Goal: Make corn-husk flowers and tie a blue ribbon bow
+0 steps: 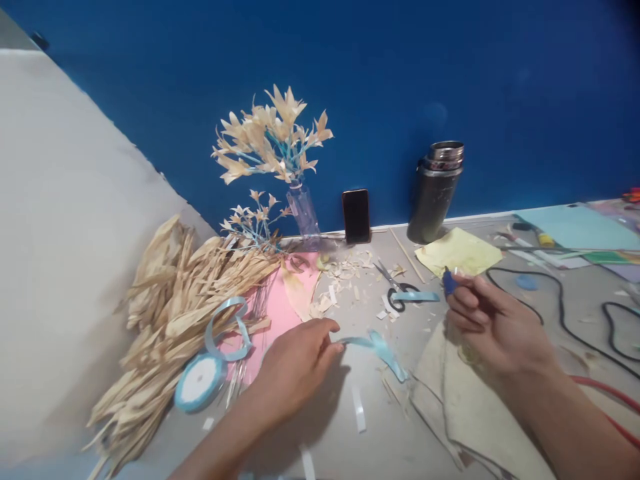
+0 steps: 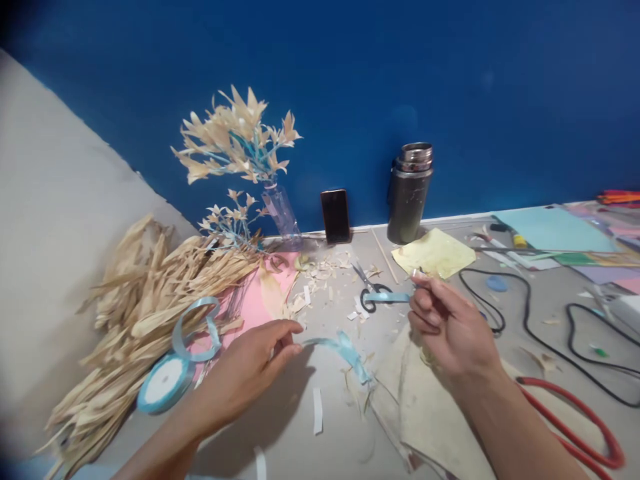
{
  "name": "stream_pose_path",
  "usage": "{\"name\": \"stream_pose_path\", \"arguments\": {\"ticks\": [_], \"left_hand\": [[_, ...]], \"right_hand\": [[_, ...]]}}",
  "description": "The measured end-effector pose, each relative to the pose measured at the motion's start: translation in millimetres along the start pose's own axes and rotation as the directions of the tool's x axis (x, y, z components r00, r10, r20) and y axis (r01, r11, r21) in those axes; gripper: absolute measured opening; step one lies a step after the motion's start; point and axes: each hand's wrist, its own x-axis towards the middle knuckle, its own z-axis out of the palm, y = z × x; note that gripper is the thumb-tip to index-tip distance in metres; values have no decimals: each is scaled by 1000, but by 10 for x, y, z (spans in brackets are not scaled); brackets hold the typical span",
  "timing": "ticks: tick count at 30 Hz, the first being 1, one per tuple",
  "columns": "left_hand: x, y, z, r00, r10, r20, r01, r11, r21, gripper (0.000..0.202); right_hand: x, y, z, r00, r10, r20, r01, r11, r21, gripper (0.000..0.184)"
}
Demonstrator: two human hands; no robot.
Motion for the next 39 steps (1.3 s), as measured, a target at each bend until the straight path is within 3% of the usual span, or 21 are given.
{"name": "stream_pose_path", "arguments": {"ticks": [6, 10, 12, 15, 17, 20, 25, 30, 34, 36, 39], "left_hand": [[-8, 145, -71, 994, 71, 78, -58, 987, -153, 24], [112, 262, -168, 978, 148, 146, -119, 975, -188, 22], [319, 348, -218, 969, 211, 128, -189, 968, -164, 22], [839, 513, -181, 953, 292, 78, -289, 956, -48, 21], [1251, 623, -57, 961, 275, -10, -273, 958, 88, 21], [1780, 747, 202, 953, 298, -53, -291, 950, 118, 31], [2191, 788, 462, 946, 325, 3, -325, 945, 18, 16], [2166, 689, 347, 943, 333, 32, -314, 913, -259, 13], [1835, 594, 161, 927, 360, 105, -265, 827, -496, 24], [1598, 556, 105, 915, 376, 145, -210, 752, -624, 29], [1258, 522, 94, 901, 371, 225, -22, 556, -831, 34]], "right_hand": [[-38, 39, 0, 991, 88, 97, -92, 995, 41, 20], [-46, 35, 21, 988, 71, 135, -73, 997, 14, 21], [-42, 5, 41, 990, 51, 130, -55, 998, 26, 19], [-35, -35, 62, 992, 31, 122, -38, 998, 56, 17], [-23, -40, 54, 992, 10, 124, -18, 998, 62, 17], [13, -22, 15, 992, -20, 122, 14, 998, 54, 19], [75, 3, -34, 994, -25, 107, 20, 999, 45, 21], [85, -7, -41, 996, -10, 89, 6, 999, 51, 23], [67, -26, -33, 996, -28, 88, 27, 1000, 8, 24], [48, -24, -19, 994, -68, 81, 71, 997, -37, 25], [4, 8, 8, 982, -176, 69, 183, 976, -120, 26]]}}
